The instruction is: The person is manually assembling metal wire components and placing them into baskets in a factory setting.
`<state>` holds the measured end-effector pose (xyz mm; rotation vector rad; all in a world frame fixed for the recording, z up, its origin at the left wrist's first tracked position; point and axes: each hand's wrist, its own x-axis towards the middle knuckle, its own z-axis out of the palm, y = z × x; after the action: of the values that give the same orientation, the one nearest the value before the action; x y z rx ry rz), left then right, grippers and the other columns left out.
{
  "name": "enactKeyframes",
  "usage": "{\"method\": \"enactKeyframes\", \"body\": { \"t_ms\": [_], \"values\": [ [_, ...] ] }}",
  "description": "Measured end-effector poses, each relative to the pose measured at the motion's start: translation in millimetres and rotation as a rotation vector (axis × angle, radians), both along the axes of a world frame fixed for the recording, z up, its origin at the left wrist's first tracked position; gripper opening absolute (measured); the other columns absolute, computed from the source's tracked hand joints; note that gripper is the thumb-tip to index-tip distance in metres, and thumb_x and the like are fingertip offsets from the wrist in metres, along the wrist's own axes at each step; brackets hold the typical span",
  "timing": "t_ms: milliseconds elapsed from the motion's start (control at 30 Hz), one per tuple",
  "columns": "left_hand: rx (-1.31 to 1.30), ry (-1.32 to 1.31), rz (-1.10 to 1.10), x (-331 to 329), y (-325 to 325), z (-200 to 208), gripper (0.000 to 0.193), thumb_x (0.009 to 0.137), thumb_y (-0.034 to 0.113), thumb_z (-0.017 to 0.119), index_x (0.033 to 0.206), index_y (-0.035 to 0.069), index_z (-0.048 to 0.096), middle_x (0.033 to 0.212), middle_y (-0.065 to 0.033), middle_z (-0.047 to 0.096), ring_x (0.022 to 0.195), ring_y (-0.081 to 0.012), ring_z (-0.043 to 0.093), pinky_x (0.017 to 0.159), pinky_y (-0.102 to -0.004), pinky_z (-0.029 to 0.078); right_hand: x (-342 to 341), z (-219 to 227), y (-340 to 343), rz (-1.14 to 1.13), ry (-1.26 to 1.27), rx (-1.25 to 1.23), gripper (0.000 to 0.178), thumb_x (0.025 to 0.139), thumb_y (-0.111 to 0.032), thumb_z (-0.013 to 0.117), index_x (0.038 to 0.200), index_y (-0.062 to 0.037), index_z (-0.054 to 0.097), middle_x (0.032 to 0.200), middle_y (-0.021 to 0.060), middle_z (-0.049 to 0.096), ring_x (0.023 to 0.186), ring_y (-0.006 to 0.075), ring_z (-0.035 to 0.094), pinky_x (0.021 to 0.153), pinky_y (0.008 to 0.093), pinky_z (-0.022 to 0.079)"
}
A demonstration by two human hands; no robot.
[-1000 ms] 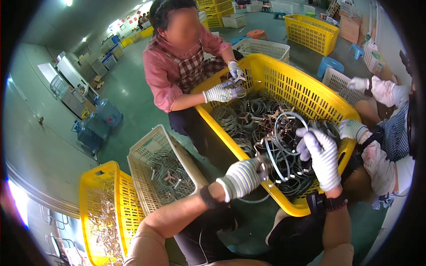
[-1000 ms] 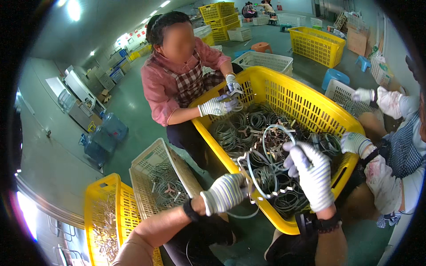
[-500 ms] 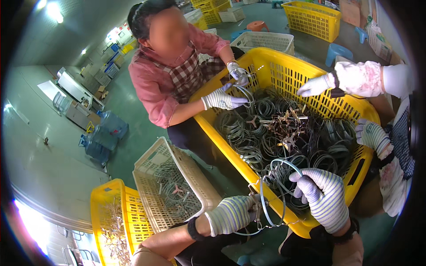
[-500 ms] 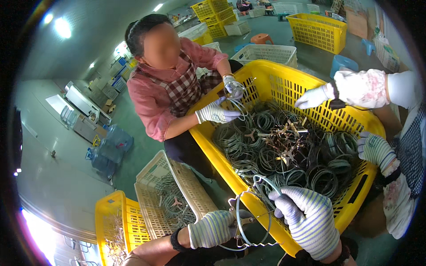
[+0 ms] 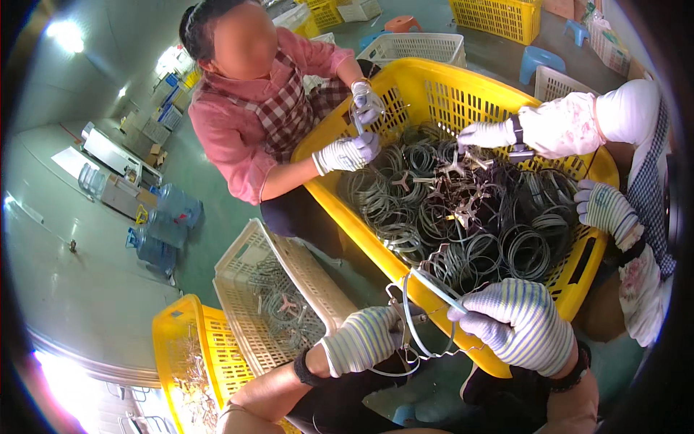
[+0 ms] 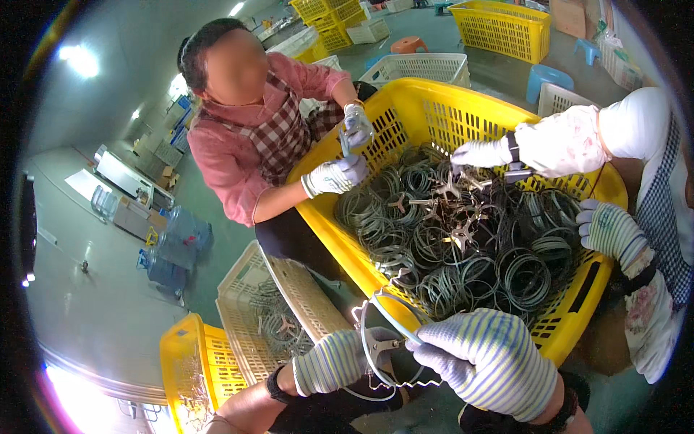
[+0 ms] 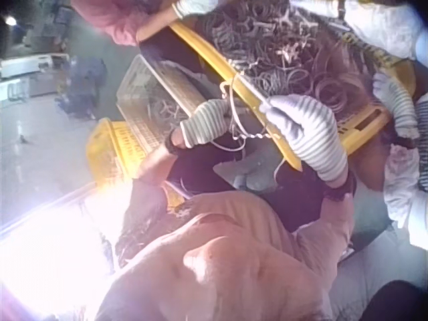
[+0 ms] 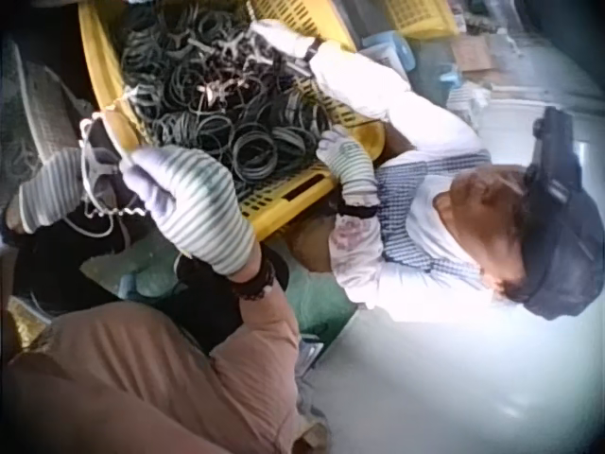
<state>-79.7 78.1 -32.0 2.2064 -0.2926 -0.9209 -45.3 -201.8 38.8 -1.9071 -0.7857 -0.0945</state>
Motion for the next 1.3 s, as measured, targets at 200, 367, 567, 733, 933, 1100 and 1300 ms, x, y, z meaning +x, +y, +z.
{"method": "enactKeyframes", "body": {
  "t_ms": [200, 367, 567, 733, 933, 1100, 1300],
  "values": [
    [-0.080, 0.082, 0.065, 2.3, -2.2, 20.3, 0.046, 0.102, 0.010, 0.060, 0.146, 0.001, 0.051, 0.131, -0.0122, 0.068, 0.114, -0.0223, 0.067, 0.095, -0.0302, 0.054, 0.8, 15.7, -13.0, 0.236, 0.482, 0.056, 0.033, 0.084, -0.024, 0.087, 0.106, -0.0013, 0.076, 0.080, 0.0096, 0.074, 0.069, 0.0200, 0.073, 0.065, 0.0312, 0.058],
    [-0.232, 0.279, 0.248, -3.9, 3.9, 5.9, 0.045, 0.105, 0.008, 0.056, 0.148, -0.004, 0.047, 0.130, -0.0107, 0.066, 0.111, -0.0180, 0.066, 0.094, -0.0260, 0.053, 3.9, 20.7, -10.7, 0.293, 0.444, -0.100, 0.030, 0.079, -0.026, 0.091, 0.096, -0.0042, 0.079, 0.081, 0.0074, 0.074, 0.069, 0.0172, 0.072, 0.066, 0.0301, 0.057],
    [-0.240, 0.204, 0.246, 3.3, 3.5, 19.5, 0.047, 0.106, 0.014, 0.060, 0.148, -0.003, 0.047, 0.122, -0.0076, 0.067, 0.107, -0.0098, 0.065, 0.091, -0.0214, 0.054, 0.9, 2.4, -1.8, 0.057, 0.098, -0.038, 0.019, 0.077, -0.015, 0.089, 0.090, -0.0049, 0.079, 0.078, 0.0119, 0.074, 0.069, 0.0282, 0.073, 0.064, 0.0332, 0.057],
    [-0.320, 0.015, 0.276, -0.4, -6.9, 10.1, 0.043, 0.100, 0.017, 0.065, 0.141, 0.006, 0.057, 0.086, -0.0059, 0.065, 0.076, -0.0154, 0.064, 0.070, -0.0291, 0.052, -1.3, 8.9, -9.7, -0.009, 0.408, 0.072, 0.022, 0.077, -0.016, 0.090, 0.091, -0.0039, 0.079, 0.080, 0.0102, 0.076, 0.070, 0.0201, 0.073, 0.066, 0.0307, 0.056],
    [-0.131, -0.170, 0.151, 2.8, -4.1, 22.3, 0.039, 0.101, 0.018, 0.064, 0.138, 0.006, 0.060, 0.087, -0.0068, 0.067, 0.076, -0.0181, 0.067, 0.071, -0.0322, 0.053, 2.0, 14.6, -9.6, -0.013, 0.389, 0.007, 0.020, 0.074, -0.016, 0.091, 0.087, -0.0051, 0.079, 0.077, 0.0098, 0.075, 0.068, 0.0195, 0.072, 0.066, 0.0301, 0.055],
    [-0.085, 0.008, 0.256, 6.1, -16.2, 37.2, 0.044, 0.103, 0.014, 0.063, 0.145, 0.003, 0.055, 0.106, -0.0047, 0.074, 0.090, -0.0101, 0.071, 0.081, -0.0252, 0.056, -0.8, -4.4, 1.8, -0.212, 0.122, 0.026, 0.021, 0.074, -0.016, 0.089, 0.088, -0.0060, 0.079, 0.076, 0.0108, 0.073, 0.064, 0.0268, 0.069, 0.061, 0.0366, 0.052],
    [-0.089, -0.157, 0.248, 2.3, -11.2, 23.7, 0.046, 0.101, 0.010, 0.065, 0.146, 0.004, 0.055, 0.098, -0.0010, 0.074, 0.085, -0.0063, 0.069, 0.076, -0.0219, 0.055, -2.7, -3.2, 5.8, -0.227, -0.283, -0.149, 0.030, 0.080, -0.017, 0.086, 0.109, -0.0105, 0.077, 0.083, 0.0076, 0.074, 0.068, 0.0282, 0.069, 0.062, 0.0396, 0.052]
  ]
}}
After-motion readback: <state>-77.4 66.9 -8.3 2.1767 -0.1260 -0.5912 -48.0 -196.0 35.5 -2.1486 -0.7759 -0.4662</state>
